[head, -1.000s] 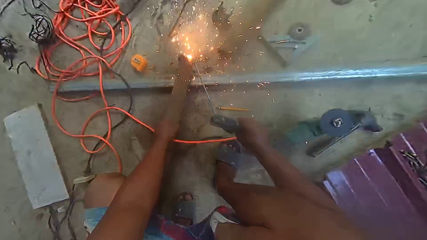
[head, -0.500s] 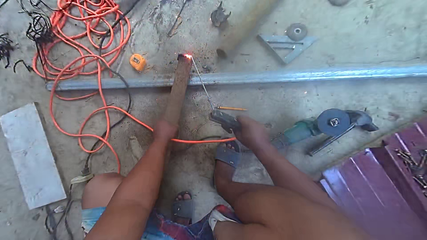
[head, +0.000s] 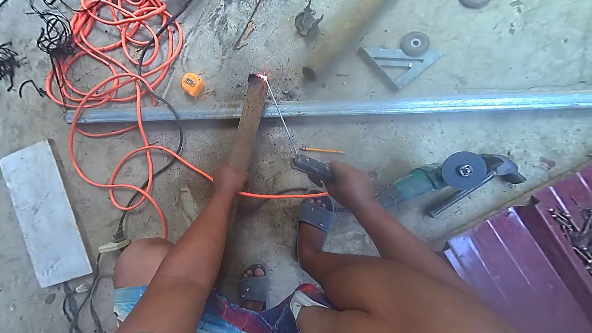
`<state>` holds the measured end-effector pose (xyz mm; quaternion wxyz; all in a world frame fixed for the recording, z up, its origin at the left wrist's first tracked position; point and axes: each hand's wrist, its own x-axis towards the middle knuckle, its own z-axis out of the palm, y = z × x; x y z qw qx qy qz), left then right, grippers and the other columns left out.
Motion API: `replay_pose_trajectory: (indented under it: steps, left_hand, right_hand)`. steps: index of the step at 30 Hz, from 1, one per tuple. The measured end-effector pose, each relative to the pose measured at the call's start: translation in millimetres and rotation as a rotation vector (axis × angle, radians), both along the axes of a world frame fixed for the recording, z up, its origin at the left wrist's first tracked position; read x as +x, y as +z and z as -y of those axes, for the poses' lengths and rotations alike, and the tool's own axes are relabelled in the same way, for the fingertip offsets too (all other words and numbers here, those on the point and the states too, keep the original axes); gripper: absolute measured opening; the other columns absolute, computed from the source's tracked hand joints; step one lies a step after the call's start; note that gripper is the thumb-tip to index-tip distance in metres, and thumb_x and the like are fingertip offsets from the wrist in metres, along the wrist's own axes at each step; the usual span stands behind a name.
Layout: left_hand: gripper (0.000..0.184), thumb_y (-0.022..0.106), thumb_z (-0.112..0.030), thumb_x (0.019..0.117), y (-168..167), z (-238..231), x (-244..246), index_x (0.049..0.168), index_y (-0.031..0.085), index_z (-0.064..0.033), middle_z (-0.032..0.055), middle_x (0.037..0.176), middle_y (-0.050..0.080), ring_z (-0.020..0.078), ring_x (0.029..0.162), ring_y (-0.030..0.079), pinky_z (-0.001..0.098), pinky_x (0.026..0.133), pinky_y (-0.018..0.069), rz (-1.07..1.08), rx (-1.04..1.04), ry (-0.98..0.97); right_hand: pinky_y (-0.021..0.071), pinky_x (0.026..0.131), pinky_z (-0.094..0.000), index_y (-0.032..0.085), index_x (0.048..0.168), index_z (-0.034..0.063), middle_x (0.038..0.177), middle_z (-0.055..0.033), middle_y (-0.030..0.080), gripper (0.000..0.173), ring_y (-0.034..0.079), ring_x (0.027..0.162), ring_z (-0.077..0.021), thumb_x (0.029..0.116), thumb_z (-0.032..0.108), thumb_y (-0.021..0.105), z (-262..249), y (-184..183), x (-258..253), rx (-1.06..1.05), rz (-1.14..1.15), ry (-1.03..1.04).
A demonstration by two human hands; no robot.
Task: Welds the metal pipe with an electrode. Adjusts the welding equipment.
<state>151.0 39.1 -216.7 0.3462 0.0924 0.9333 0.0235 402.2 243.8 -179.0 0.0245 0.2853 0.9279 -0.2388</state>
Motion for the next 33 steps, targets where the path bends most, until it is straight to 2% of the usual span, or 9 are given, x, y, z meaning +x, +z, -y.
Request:
replay_pose_trajectory:
  steps: [7, 10, 13, 16, 18, 21, 23, 27, 33]
  left_hand:
    - [0.071, 0.081, -0.047, 0.0830, 5.9, -3.1, 3.1, 0.132, 0.057, -0.0026, 0.0240, 0.111, 0.071, 0.0435, 0.105, 0.069, 0.0680, 0.087, 0.0533, -0.005, 0.003, 0.001]
    - [0.070, 0.080, -0.047, 0.0845, 9.7, -4.9, 3.3, 0.134, 0.056, -0.0030, 0.0227, 0.113, 0.071, 0.0421, 0.108, 0.069, 0.0674, 0.089, 0.0535, 0.000, -0.011, -0.006]
    - [0.066, 0.079, -0.047, 0.0842, 11.4, -5.0, 5.0, 0.130, 0.060, -0.0034, 0.0229, 0.112, 0.071, 0.0421, 0.107, 0.069, 0.0673, 0.088, 0.0530, -0.004, -0.008, -0.005]
    - [0.072, 0.079, -0.048, 0.0873, 2.1, 4.4, 1.7, 0.138, 0.055, -0.0024, 0.0255, 0.114, 0.070, 0.0452, 0.107, 0.068, 0.0689, 0.089, 0.0532, 0.008, 0.039, -0.019]
    - [0.077, 0.078, -0.048, 0.0874, -2.2, 5.8, -0.7, 0.143, 0.050, -0.0016, 0.0272, 0.118, 0.068, 0.0459, 0.110, 0.067, 0.0690, 0.091, 0.0525, 0.013, 0.021, -0.031]
    - [0.075, 0.080, -0.049, 0.0847, -1.1, 5.5, -1.0, 0.138, 0.055, -0.0027, 0.0259, 0.115, 0.070, 0.0447, 0.108, 0.068, 0.0699, 0.090, 0.0523, 0.011, 0.046, -0.025]
    - [0.070, 0.080, -0.047, 0.0841, -0.8, 6.2, -2.2, 0.133, 0.058, -0.0023, 0.0247, 0.110, 0.071, 0.0433, 0.104, 0.070, 0.0693, 0.089, 0.0532, 0.005, 0.062, -0.040]
    - [0.068, 0.084, -0.035, 0.0847, 5.3, 6.5, -7.8, 0.137, 0.056, -0.0011, 0.0232, 0.115, 0.070, 0.0391, 0.109, 0.069, 0.0641, 0.096, 0.0527, 0.087, 0.148, -0.055]
    - [0.066, 0.088, -0.026, 0.0810, 7.2, 10.3, -20.2, 0.135, 0.058, -0.0010, 0.0207, 0.119, 0.069, 0.0309, 0.113, 0.068, 0.0555, 0.101, 0.0538, 0.385, 0.255, -0.090]
  right_hand:
    - [0.0557, 0.069, -0.0637, 0.068, 0.107, 0.0025, 0.095, -0.0205, 0.072, 0.022, 0.072, 0.086, -0.0430, 0.0890, 0.013, 0.075, -1.4, 6.1, -3.8, -0.054, 0.033, -0.031]
    - [0.0562, 0.077, -0.0659, 0.069, 0.114, 0.0035, 0.105, -0.0206, 0.072, 0.026, 0.071, 0.094, -0.0431, 0.0914, 0.015, 0.074, -1.4, 6.0, -3.9, -0.092, 0.056, -0.042]
    - [0.0569, 0.071, -0.0641, 0.070, 0.111, 0.0030, 0.099, -0.0208, 0.072, 0.024, 0.072, 0.088, -0.0429, 0.0905, 0.015, 0.073, -1.9, -0.5, 0.0, -0.046, -0.013, -0.025]
    - [0.0557, 0.073, -0.0664, 0.068, 0.111, 0.0010, 0.099, -0.0219, 0.071, 0.026, 0.071, 0.088, -0.0436, 0.0902, 0.014, 0.073, -3.2, 7.9, 3.1, -0.118, -0.021, -0.091]
    - [0.0542, 0.069, -0.0666, 0.065, 0.112, 0.0003, 0.090, -0.0213, 0.070, 0.028, 0.070, 0.082, -0.0430, 0.0882, 0.013, 0.074, -4.4, 13.7, 7.7, -0.173, -0.049, -0.188]
    - [0.0540, 0.075, -0.0672, 0.058, 0.129, 0.0020, 0.093, -0.0229, 0.070, 0.044, 0.070, 0.086, -0.0431, 0.0894, 0.015, 0.072, -8.5, 22.5, 16.4, -0.297, -0.015, -0.352]
    - [0.0552, 0.077, -0.0643, 0.054, 0.132, -0.0004, 0.096, -0.0227, 0.069, 0.049, 0.070, 0.088, -0.0399, 0.0883, 0.016, 0.071, -10.3, 22.0, 24.5, -0.342, -0.064, -0.434]
    - [0.0541, 0.065, -0.0482, 0.058, 0.119, -0.0019, 0.081, -0.0125, 0.064, 0.039, 0.064, 0.070, -0.0231, 0.0871, 0.018, 0.068, -14.7, 24.7, 43.8, -0.370, -0.271, -0.513]
    - [0.0539, 0.065, -0.0453, 0.053, 0.132, 0.0023, 0.087, -0.0119, 0.063, 0.043, 0.063, 0.070, -0.0189, 0.0899, 0.009, 0.057, -31.4, 36.1, 54.7, -0.505, -0.230, -0.630]
